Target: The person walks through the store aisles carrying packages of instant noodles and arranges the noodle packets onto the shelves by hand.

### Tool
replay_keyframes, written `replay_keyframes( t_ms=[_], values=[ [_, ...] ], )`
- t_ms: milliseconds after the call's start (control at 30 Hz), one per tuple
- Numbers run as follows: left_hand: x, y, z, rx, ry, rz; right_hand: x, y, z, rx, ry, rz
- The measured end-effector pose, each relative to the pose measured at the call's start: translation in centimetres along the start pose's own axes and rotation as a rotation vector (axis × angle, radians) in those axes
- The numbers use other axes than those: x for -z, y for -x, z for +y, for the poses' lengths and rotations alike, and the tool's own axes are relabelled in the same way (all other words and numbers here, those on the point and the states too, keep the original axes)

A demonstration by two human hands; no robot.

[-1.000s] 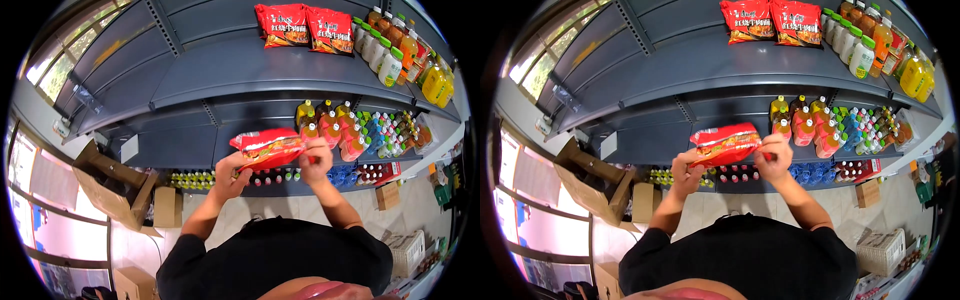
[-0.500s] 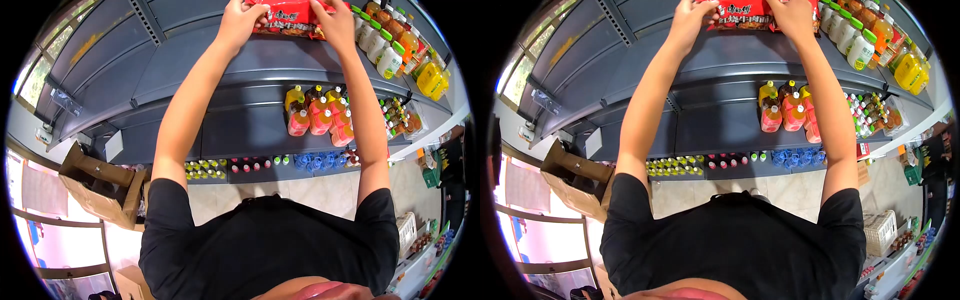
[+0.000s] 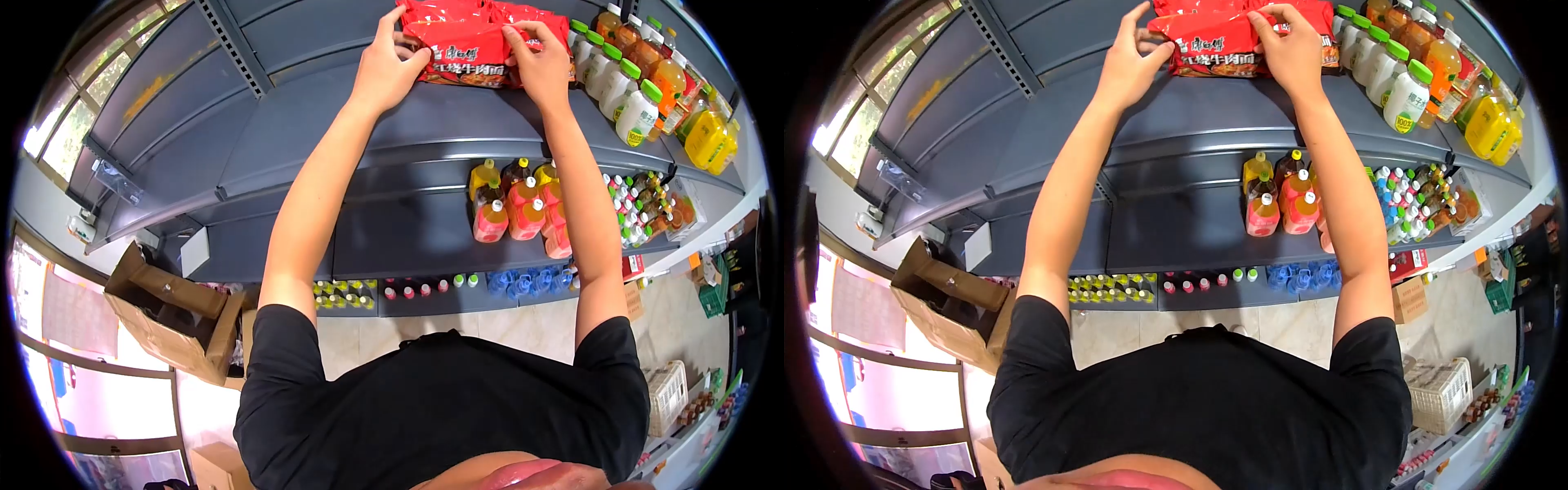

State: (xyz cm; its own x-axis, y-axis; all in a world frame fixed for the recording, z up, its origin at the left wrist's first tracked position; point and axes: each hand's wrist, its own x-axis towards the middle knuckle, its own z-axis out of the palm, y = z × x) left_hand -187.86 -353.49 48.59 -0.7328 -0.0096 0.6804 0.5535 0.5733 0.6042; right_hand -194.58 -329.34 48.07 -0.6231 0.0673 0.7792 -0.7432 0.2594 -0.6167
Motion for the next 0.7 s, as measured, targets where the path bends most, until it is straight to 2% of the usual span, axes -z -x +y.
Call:
replay_keyframes(
  t_ms=[167, 233, 300, 333, 400, 433, 533, 700],
  values=[
    [-0.4, 0.5, 2.0, -0.084, -0.068, -0.041, 0.4, -0.8, 2.2, -0.155, -0.261, -0.005],
    [-0.5, 0.8, 2.3, -0.117, -0.144, -0.084, 0.4, -0.6, 1.9, -0.154, -0.315, 0.012],
    [-0.9, 1.3, 1.9, -0.263, -0.182, -0.064, 0.7, -0.4, 1.7, -0.211, -0.372, 0.002],
    [-1.1, 1.5, 1.7, -0.333, -0.2, -0.055, 0.8, -0.3, 1.4, -0.149, -0.329, 0.057],
    [-0.5, 1.4, 1.3, -0.394, -0.183, -0.184, 0.8, -0.4, 0.1, -0.027, -0.241, 0.162],
    [-0.2, 1.5, 1.3, -0.423, -0.173, -0.249, 0.9, -0.3, -0.3, -0.097, -0.23, 0.161],
    [-0.3, 2.0, 1.7, -0.339, -0.162, -0.272, 1.1, -0.7, 1.1, -0.247, -0.391, 0.081],
    [-0.5, 2.3, 0.2, -0.245, -0.262, -0.314, 0.8, -0.5, 0.8, -0.221, -0.301, 0.031]
  ],
)
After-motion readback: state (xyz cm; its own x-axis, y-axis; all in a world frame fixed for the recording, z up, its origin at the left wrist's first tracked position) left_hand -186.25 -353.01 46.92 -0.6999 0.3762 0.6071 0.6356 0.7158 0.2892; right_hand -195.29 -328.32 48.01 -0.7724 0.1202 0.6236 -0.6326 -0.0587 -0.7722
